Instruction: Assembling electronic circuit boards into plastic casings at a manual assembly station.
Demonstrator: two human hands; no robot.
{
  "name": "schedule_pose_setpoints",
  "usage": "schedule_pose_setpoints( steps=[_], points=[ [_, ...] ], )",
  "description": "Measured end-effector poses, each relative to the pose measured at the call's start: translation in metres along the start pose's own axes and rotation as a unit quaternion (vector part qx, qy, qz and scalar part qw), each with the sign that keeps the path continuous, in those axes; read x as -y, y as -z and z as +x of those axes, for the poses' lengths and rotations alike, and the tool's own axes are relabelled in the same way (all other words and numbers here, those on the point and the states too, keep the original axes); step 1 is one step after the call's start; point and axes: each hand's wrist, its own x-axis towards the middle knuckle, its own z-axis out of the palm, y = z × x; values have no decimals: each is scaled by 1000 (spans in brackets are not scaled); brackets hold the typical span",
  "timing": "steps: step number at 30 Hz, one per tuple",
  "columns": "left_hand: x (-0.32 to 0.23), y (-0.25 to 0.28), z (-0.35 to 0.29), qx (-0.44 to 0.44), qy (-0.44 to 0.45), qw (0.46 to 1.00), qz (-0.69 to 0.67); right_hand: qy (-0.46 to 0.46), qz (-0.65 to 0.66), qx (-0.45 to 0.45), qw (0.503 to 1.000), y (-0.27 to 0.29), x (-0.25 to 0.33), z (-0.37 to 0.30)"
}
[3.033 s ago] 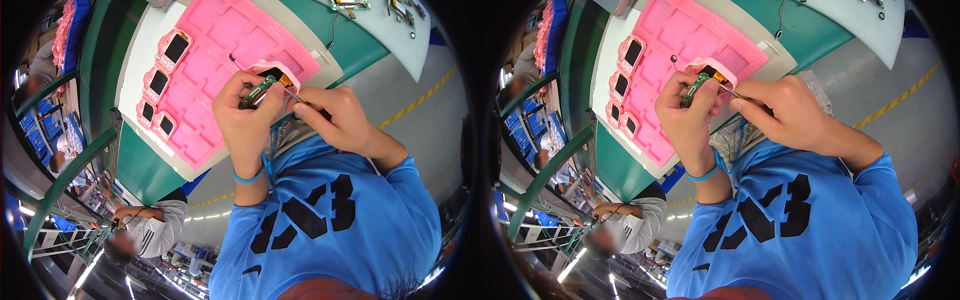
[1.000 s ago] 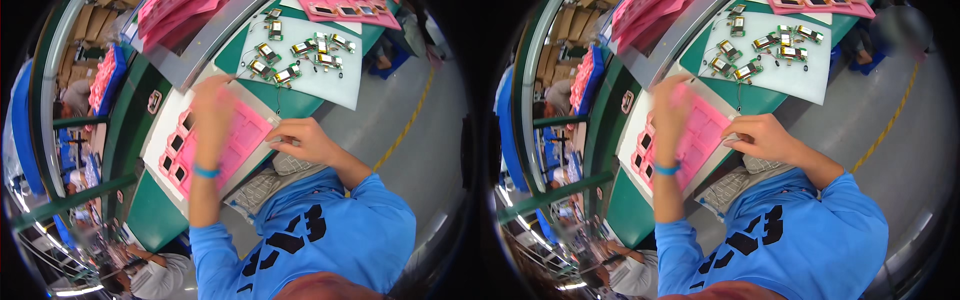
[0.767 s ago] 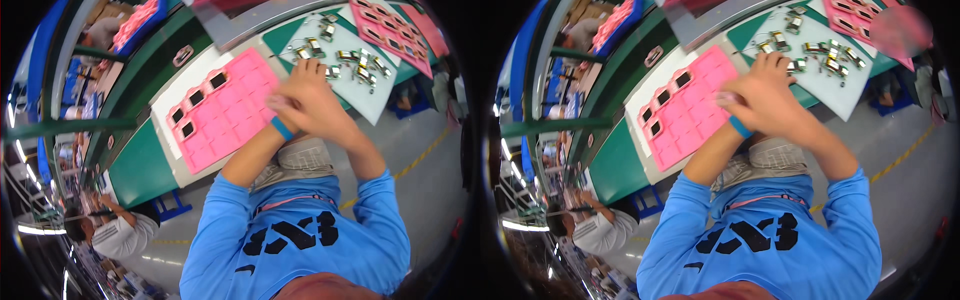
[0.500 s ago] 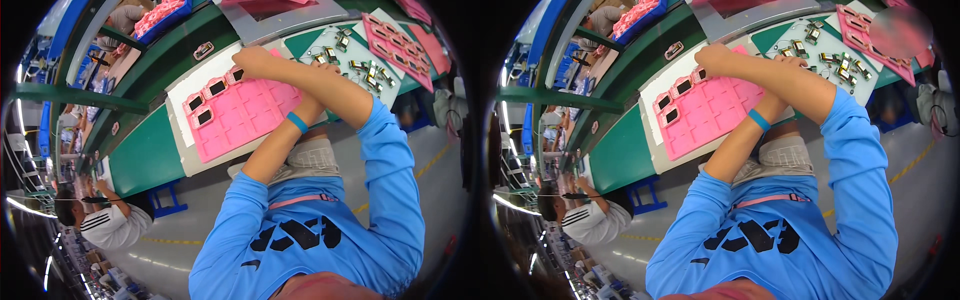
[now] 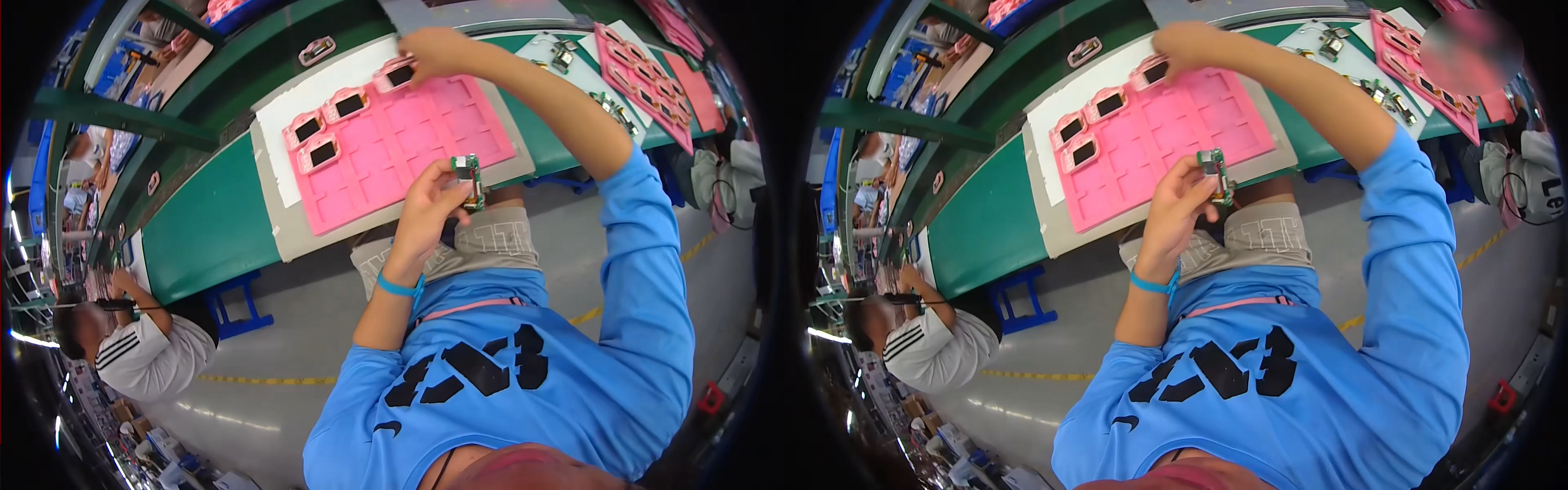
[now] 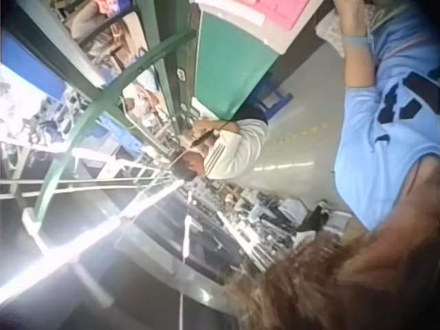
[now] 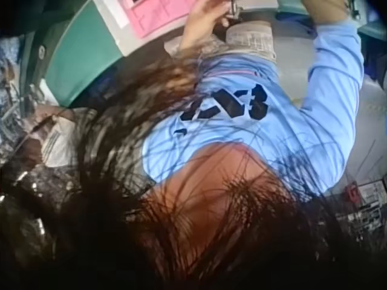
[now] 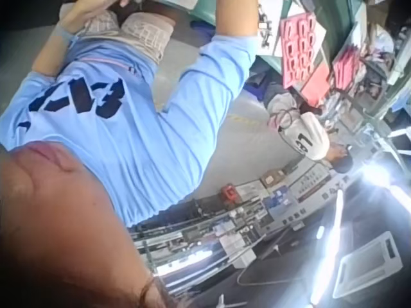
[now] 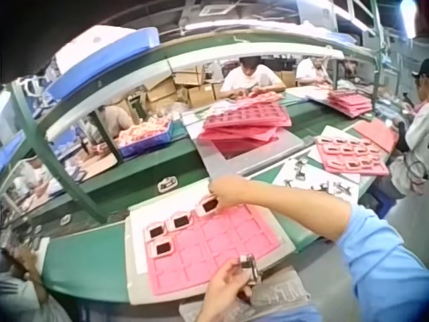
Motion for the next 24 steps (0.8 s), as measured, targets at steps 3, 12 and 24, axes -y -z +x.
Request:
schedule_pose_setpoints(
  steps=[3,12,24],
  points=[
    [-3,26,-31,-4,-7,999,-33,-52,-1,2,999,19,14,-68],
    [16,22,-42,-30,-54,997,-42,-91,155,-99,979,-11,36,-215],
    [48,-17,-46,-175,-170,959,-143,-159,671,-179,702,-55,156,-276]
  ],
)
